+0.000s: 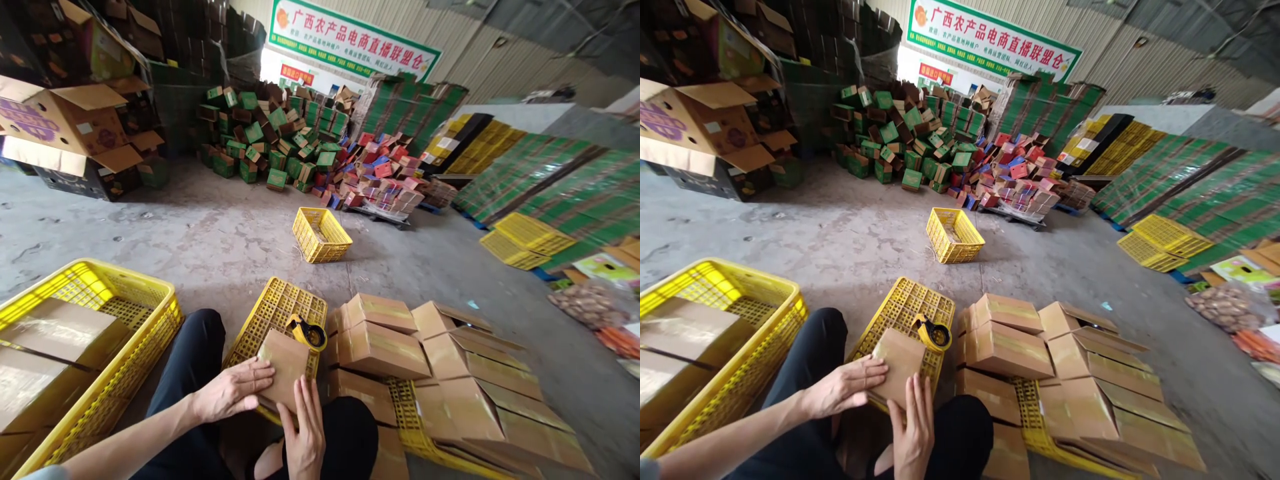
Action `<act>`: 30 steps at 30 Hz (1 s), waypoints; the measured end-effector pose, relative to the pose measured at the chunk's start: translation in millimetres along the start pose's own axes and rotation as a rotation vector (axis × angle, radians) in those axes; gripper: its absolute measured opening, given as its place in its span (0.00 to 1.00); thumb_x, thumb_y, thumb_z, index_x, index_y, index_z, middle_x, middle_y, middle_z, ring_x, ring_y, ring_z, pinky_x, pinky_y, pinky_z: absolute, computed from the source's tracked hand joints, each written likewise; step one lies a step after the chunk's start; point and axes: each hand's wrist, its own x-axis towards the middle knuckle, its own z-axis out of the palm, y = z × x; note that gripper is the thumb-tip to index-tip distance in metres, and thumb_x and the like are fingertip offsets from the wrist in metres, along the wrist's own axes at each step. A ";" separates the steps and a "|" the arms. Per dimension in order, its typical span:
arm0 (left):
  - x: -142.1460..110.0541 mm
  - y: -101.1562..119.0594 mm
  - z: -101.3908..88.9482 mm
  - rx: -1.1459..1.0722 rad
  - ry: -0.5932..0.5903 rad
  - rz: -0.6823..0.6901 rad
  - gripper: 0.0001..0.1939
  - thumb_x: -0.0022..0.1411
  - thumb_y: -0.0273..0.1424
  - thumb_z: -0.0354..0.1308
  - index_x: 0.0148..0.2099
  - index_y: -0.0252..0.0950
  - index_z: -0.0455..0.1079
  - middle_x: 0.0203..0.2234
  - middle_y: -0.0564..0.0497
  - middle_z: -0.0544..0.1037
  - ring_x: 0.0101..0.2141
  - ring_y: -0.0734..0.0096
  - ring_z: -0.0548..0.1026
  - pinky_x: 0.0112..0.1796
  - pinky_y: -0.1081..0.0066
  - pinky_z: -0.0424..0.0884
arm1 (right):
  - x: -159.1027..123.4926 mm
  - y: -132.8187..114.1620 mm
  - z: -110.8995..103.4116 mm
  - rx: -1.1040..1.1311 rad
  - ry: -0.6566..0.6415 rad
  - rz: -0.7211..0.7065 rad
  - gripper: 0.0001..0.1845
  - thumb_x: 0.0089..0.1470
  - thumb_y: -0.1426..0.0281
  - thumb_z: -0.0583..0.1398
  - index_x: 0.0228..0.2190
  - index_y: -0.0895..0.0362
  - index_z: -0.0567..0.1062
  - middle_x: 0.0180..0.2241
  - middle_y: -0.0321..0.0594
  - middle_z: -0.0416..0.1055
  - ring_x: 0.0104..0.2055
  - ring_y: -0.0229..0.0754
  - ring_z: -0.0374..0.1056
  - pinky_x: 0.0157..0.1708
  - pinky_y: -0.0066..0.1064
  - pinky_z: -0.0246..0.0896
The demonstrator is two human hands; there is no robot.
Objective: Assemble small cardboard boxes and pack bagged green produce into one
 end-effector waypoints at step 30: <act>51.7 2.0 45.3 0.259 0.302 -0.319 0.33 0.73 0.47 0.53 0.76 0.54 0.52 0.75 0.51 0.48 0.73 0.45 0.50 0.64 0.45 0.67 | 4.2 46.5 83.6 0.236 0.022 0.564 0.38 0.68 0.51 0.53 0.72 0.50 0.54 0.67 0.50 0.64 0.64 0.63 0.68 0.53 0.50 0.76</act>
